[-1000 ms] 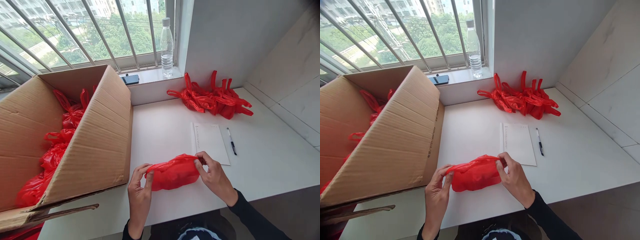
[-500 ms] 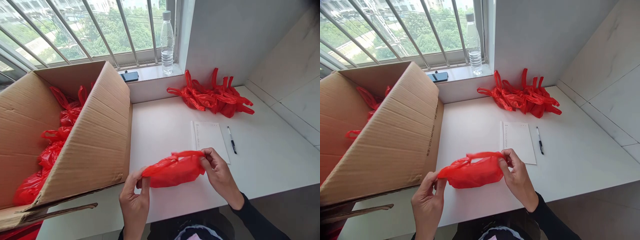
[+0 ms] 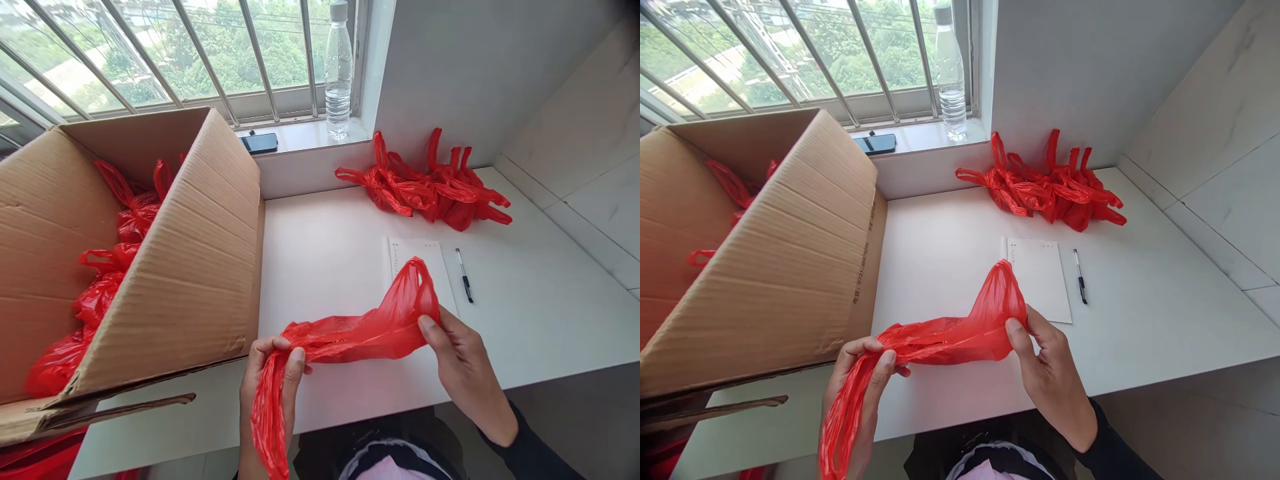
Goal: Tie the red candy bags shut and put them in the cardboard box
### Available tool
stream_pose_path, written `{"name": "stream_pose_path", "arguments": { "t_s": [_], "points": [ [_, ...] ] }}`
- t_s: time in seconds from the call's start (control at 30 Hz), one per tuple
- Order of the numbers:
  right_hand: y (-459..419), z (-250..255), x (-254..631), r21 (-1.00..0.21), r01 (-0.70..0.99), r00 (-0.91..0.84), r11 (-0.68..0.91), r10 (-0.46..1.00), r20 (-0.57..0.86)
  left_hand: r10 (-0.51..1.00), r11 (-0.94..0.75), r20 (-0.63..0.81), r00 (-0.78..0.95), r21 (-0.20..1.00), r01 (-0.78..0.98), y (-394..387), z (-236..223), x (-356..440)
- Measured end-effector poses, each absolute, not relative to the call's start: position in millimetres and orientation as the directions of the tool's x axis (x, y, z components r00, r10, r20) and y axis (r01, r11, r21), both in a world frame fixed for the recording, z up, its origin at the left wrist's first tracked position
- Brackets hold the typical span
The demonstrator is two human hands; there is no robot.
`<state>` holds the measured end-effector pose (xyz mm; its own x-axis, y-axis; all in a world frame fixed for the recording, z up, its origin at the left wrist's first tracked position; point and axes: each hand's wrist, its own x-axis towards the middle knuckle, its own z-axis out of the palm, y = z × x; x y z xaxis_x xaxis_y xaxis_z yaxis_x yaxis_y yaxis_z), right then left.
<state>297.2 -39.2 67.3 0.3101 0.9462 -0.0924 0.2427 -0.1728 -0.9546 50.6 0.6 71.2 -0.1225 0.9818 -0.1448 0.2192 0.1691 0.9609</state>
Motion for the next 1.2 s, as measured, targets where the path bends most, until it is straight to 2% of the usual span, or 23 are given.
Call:
{"name": "stream_pose_path", "arguments": {
  "t_s": [0.07, 0.1, 0.17, 0.2, 0.27, 0.3, 0.33, 0.4, 0.47, 0.57, 0.73, 0.83, 1.0, 1.1, 1.2],
  "points": [
    [-43.2, 74.5, 295.0, -0.951, 0.281, 0.376, -0.128, 0.927, -0.014, 0.972, 0.216, -0.197, -0.129, 0.963, 0.159, -2.7, 78.0, 52.3],
    [-46.1, 80.0, 292.7, -0.949, 0.308, 0.425, -0.068, 0.902, 0.073, 0.967, 0.236, -0.216, -0.138, 0.960, 0.150, -5.1, 81.6, 53.2],
    [-52.1, 95.0, 285.7, -0.903, 0.409, 0.489, 0.130, 0.804, 0.338, 0.963, 0.250, -0.226, -0.150, 0.954, 0.167, -10.3, 87.7, 54.6],
    [-54.2, 103.5, 281.2, -0.846, 0.477, 0.460, 0.238, 0.753, 0.471, 0.966, 0.240, -0.214, -0.148, 0.952, 0.190, -12.5, 89.5, 55.0],
    [-54.3, 118.6, 270.8, -0.719, 0.555, 0.203, 0.418, 0.770, 0.605, 0.980, 0.186, -0.158, -0.124, 0.947, 0.260, -15.4, 90.4, 54.6],
    [-51.9, 123.6, 265.3, -0.677, 0.557, 0.005, 0.480, 0.814, 0.581, 0.987, 0.149, -0.122, -0.106, 0.943, 0.299, -16.0, 89.5, 53.9],
    [-48.1, 126.0, 260.0, -0.651, 0.561, -0.194, 0.511, 0.846, 0.497, 0.992, 0.116, -0.090, -0.091, 0.936, 0.332, -16.4, 88.3, 53.0],
    [-39.0, 123.2, 250.7, -0.589, 0.629, -0.462, 0.508, 0.853, 0.242, 0.995, 0.087, -0.065, -0.071, 0.925, 0.370, -17.0, 85.4, 51.5],
    [-31.7, 113.6, 244.5, -0.496, 0.742, -0.505, 0.452, 0.863, 0.031, 0.993, 0.110, -0.090, -0.070, 0.919, 0.378, -18.6, 83.2, 50.8],
    [-26.9, 99.6, 243.3, -0.388, 0.831, -0.470, 0.399, 0.877, -0.103, 0.986, 0.156, -0.119, -0.117, 0.908, 0.390, -22.9, 80.2, 50.1],
    [-22.1, 92.5, 251.8, -0.268, 0.895, -0.375, 0.357, 0.927, -0.018, 0.996, 0.080, -0.085, 0.004, 0.951, 0.299, -25.4, 73.1, 44.3],
    [-21.4, 89.2, 253.6, -0.276, 0.901, -0.337, 0.334, 0.941, 0.040, 0.998, -0.044, 0.020, 0.063, 0.907, 0.418, -23.1, 71.5, 43.2],
    [-27.6, 87.7, 253.4, -0.267, 0.905, -0.320, 0.330, 0.944, 0.082, 0.957, -0.285, 0.255, 0.135, 0.757, 0.588, -21.6, 78.6, 47.2],
    [-28.7, 97.3, 251.2, -0.251, 0.887, -0.377, 0.387, 0.922, 0.089, 0.933, -0.335, 0.347, 0.096, 0.738, 0.585, -21.7, 92.1, 50.4],
    [-26.2, 108.2, 244.5, -0.271, 0.822, -0.504, 0.501, 0.861, 0.064, 0.929, -0.340, 0.366, 0.061, 0.776, 0.532, -19.6, 108.8, 53.0]
  ]
}}
